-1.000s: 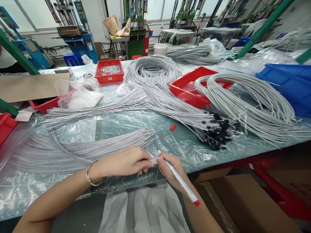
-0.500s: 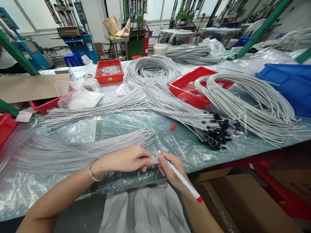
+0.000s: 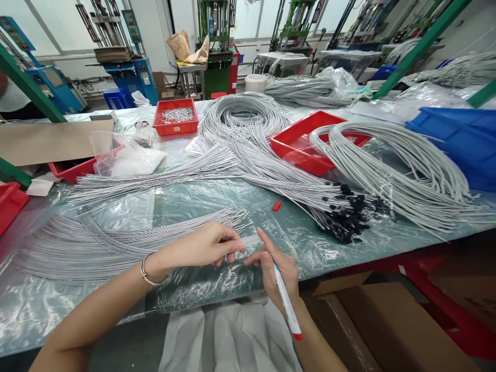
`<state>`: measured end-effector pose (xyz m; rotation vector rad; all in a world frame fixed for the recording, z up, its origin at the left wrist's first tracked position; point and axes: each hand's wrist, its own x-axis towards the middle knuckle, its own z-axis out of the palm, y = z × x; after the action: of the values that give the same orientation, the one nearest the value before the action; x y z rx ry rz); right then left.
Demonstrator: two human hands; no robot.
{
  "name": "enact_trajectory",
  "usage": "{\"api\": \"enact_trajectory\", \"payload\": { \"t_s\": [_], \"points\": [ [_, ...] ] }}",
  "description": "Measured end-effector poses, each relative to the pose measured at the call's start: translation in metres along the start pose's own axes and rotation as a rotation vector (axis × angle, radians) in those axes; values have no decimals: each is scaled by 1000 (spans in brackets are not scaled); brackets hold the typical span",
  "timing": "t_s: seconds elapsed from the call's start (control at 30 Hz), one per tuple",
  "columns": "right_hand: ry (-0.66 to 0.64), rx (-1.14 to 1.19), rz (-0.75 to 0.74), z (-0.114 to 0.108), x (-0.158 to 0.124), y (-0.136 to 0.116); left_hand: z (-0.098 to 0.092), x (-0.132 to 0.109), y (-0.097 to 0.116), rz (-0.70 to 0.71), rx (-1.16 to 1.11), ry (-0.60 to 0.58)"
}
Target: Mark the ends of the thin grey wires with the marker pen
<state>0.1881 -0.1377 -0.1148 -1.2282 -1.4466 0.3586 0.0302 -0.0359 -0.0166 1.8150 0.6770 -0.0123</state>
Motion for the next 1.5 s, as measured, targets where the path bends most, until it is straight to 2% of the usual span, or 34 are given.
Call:
{"api": "enact_trajectory", "payload": {
  "t_s": [0.13,0.3,0.37,0.47,0.53,0.67,0.77,0.87,0.97,1.03,1.13,1.37,1.43,1.5],
  "points": [
    [28,-9,10,8,-1,-3,4,2,1,-5,-70,-8],
    [49,-82,-115,17,-6,-3,8,4,6,68,-85,14],
    [43,-64,-84,16,-6,-2,7,4,7,79,-58,22],
    [68,9,68,6,0,-3,6,2,8,64,-2,-3],
    [3,41,134,-3,8,-5,6,1,9,59,38,-45],
    [-323,114,201,-15,20,-11,9,2,7,70,104,-134],
    [-407,157,229,-16,19,-12,11,3,6,60,114,-194],
    [-360,124,251,-15,16,-9,11,1,6,41,183,-164],
    [-330,105,280,-16,15,-6,14,-3,8,80,358,-7],
    [-335,85,270,-17,15,-5,17,-5,8,118,413,52],
    [-337,39,236,-18,16,-4,20,-4,7,125,359,16],
    [-310,-6,185,-19,16,-3,17,5,3,45,205,-62],
    [-256,6,198,-18,14,-1,16,6,3,42,204,-57],
    [-129,32,230,-17,10,1,14,7,2,32,194,-47]
  ]
}}
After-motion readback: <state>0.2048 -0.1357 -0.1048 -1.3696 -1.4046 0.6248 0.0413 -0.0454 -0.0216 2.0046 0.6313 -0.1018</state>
